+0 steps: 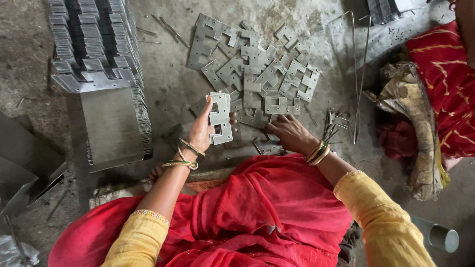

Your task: The person sits on the floor and assembles small metal brackets by inserting thin metal rods into pre-drilled holes. They pick up brackets and rods from a pile, align them, and stack the assembled units into a growing stack on the left.

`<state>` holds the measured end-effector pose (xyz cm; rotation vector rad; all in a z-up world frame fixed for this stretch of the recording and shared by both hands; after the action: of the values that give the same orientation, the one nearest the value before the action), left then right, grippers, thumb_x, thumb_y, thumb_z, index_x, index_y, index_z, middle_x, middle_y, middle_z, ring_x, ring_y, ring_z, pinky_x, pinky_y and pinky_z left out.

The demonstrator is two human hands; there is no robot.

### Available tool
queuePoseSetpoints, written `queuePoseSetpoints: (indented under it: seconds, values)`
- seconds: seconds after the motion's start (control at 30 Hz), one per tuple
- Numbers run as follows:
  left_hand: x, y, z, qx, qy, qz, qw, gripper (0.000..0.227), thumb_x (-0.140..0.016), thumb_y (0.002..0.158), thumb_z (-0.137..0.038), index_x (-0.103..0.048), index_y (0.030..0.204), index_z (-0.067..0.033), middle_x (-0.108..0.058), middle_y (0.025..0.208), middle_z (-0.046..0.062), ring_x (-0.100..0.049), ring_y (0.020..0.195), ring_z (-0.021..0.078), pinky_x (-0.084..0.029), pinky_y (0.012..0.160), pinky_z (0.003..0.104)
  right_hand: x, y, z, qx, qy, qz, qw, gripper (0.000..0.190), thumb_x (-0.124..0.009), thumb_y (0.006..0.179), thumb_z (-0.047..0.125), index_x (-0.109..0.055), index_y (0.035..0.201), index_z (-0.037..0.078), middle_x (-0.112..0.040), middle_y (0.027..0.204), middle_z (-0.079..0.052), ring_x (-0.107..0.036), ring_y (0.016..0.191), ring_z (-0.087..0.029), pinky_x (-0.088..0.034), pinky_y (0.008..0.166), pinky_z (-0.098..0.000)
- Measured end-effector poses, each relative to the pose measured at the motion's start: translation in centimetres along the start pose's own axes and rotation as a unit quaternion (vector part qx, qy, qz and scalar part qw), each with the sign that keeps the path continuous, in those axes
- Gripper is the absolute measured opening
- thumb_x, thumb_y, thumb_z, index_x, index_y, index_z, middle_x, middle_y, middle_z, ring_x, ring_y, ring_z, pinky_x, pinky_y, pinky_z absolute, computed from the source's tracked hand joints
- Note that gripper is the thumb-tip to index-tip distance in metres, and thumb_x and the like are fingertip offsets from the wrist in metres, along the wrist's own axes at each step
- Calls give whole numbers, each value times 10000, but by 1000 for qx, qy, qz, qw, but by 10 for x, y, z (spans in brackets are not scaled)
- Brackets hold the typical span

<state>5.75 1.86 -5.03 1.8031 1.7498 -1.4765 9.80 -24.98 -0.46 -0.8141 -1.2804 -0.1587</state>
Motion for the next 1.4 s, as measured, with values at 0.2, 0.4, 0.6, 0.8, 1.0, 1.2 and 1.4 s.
queuePoseSetpoints:
  seconds: [0.2,0.4,0.6,0.8,1.0,1.2,1.4]
  values:
    - [1,0,1,-9,-4,-1,1000,648,-544,940,-648,-619,1296,-112,-747,1037,140,-744,866,252,-631,752,435,17,0,8,27,-1,-74,997,539,-818,724,218,-609,1221,227,-581,1257,-68,-530,1199,-279,-443,970,-408]
    - [4,2,2,-16,10,-6,1000,655,-545,952,-642,-628,1300,-94,-751,1039,140,-752,866,250,-629,751,411,15,-2,11,-8,40,-43,998,768,-875,653,207,-553,1348,155,-598,1230,-59,-528,1217,-274,-426,1028,-420]
    - [3,1,-1,-12,18,-15,1000,663,-546,945,-634,-621,1332,-101,-751,1052,135,-750,881,244,-633,760,420,9,1,6,10,-9,-19,1000,768,-893,658,257,-540,1320,93,-625,1213,-73,-532,1216,-264,-420,1038,-435]
    - [-1,1,0,-4,-1,-6,1000,677,-554,944,-637,-597,1335,-86,-743,1056,143,-747,884,259,-637,758,456,6,-11,-2,-11,0,0,1000,715,-887,650,269,-559,1263,101,-627,1219,-68,-538,1230,-273,-436,1021,-424]
    - [4,3,5,-1,-3,8,1000,643,-570,947,-607,-605,1334,-95,-743,1059,141,-751,894,253,-639,766,435,1,-9,-7,-17,11,5,1000,680,-866,680,292,-575,1257,80,-637,1168,-75,-572,1181,-262,-448,987,-418]
    - [9,9,13,9,40,-3,999,594,-567,973,-570,-620,1346,-111,-747,1073,96,-744,895,212,-616,758,373,47,1,-1,-31,-3,64,997,312,-779,874,414,-697,1085,199,-677,1119,6,-619,1128,-186,-497,1008,-362]
    - [-1,-2,17,66,55,52,995,695,-474,965,-698,-622,1288,-101,-731,1049,48,-741,864,181,-636,743,377,117,11,29,109,-19,-255,961,455,-740,732,302,-711,1145,113,-691,1041,-122,-639,994,-274,-533,858,-417]
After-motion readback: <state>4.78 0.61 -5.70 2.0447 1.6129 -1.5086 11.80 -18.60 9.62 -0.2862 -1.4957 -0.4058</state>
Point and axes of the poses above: each hand's wrist, its own y-axis towards the middle knuckle, its own x-axis out of the back of the hand, z = x × y, the point moved 4 cm from there along y, towards the middle knuckle
